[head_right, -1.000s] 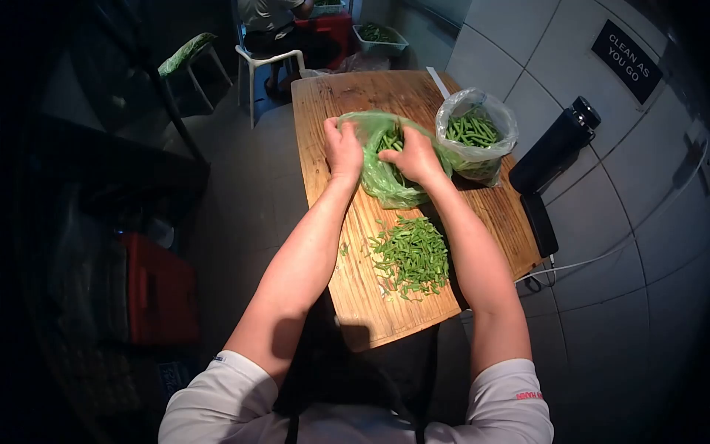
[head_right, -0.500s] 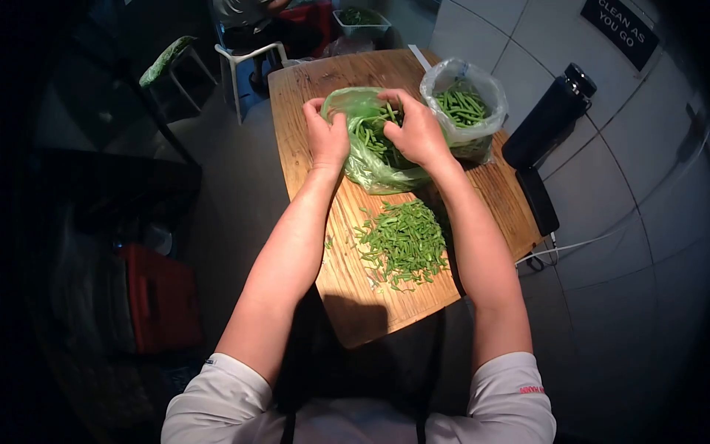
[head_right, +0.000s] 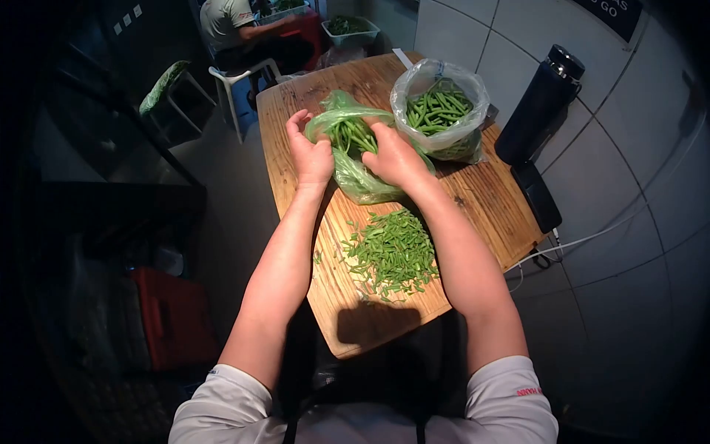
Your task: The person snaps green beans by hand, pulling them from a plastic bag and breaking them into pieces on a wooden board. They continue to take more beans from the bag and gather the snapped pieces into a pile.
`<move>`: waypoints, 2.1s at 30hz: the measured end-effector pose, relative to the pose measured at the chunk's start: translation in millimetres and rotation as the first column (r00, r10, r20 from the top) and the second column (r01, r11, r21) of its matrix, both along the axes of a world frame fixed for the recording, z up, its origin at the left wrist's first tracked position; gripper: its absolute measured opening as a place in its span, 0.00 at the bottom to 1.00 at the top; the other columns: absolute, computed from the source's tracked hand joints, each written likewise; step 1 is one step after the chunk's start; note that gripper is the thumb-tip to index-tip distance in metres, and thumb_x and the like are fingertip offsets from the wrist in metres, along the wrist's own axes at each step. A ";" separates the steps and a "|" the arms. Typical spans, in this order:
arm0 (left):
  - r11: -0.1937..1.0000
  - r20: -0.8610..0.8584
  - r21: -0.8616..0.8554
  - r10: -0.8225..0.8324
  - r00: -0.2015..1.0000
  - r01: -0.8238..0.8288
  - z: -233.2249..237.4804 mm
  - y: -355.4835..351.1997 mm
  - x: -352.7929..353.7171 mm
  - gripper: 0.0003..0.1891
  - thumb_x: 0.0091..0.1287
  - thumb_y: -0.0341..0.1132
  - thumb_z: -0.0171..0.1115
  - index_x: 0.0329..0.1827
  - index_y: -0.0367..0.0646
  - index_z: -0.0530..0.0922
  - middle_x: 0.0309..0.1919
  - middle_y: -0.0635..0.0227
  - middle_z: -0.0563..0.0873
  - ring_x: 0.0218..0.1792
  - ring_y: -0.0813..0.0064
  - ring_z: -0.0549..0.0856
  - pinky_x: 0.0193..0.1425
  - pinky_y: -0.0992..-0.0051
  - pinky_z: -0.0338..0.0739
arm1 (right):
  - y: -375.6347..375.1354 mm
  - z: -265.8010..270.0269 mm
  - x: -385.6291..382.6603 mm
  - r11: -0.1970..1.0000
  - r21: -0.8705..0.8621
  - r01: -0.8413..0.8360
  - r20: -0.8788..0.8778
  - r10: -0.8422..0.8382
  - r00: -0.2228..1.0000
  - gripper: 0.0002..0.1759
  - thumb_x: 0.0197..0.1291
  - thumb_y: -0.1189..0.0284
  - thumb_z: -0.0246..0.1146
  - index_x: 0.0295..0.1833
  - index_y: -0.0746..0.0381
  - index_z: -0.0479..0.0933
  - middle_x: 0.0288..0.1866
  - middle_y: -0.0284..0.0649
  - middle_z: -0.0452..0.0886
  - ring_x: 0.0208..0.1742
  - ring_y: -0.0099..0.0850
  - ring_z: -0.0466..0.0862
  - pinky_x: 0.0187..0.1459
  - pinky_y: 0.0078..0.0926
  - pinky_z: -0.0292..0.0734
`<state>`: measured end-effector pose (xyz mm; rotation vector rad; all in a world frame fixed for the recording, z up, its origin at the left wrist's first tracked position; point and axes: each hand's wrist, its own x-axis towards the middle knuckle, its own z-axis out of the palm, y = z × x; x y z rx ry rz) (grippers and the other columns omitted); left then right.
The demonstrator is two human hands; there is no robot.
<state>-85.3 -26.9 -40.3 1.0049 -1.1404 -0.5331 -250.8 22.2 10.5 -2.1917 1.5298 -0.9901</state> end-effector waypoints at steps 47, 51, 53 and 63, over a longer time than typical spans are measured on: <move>0.994 0.557 0.012 0.084 0.826 -0.110 8.5 20.5 -0.2 0.42 0.49 0.26 0.65 0.73 0.51 0.65 0.73 0.52 0.63 0.75 0.49 0.57 0.79 0.51 0.47 | 21.4 28.3 -20.7 0.971 -0.178 -0.162 -0.079 0.150 0.985 0.26 0.62 0.61 0.69 0.61 0.62 0.77 0.57 0.55 0.79 0.60 0.54 0.79 0.59 0.47 0.75; 0.994 0.554 0.047 0.055 0.831 -0.097 8.3 18.8 1.2 0.44 0.49 0.26 0.65 0.75 0.51 0.63 0.73 0.52 0.62 0.75 0.49 0.57 0.79 0.51 0.47 | 12.0 27.4 -32.2 0.964 -0.209 -0.166 -0.135 0.140 0.981 0.13 0.64 0.72 0.64 0.53 0.64 0.81 0.45 0.52 0.85 0.45 0.50 0.86 0.46 0.40 0.80; 0.993 0.553 0.054 0.055 0.831 -0.101 8.0 19.4 0.6 0.44 0.49 0.26 0.65 0.75 0.51 0.63 0.73 0.52 0.62 0.75 0.49 0.57 0.79 0.51 0.47 | 11.5 24.5 -31.3 0.975 -0.169 -0.143 -0.179 0.112 0.977 0.16 0.62 0.71 0.66 0.55 0.65 0.80 0.47 0.53 0.85 0.48 0.51 0.85 0.49 0.40 0.79; 0.982 0.566 0.148 0.016 0.824 -0.121 5.7 19.9 -1.7 0.47 0.48 0.28 0.67 0.77 0.52 0.60 0.73 0.54 0.61 0.75 0.48 0.57 0.79 0.51 0.46 | 0.8 -7.9 -9.9 0.996 0.084 -0.032 -0.351 0.059 0.934 0.38 0.56 0.66 0.72 0.70 0.70 0.68 0.59 0.59 0.78 0.63 0.53 0.78 0.65 0.43 0.74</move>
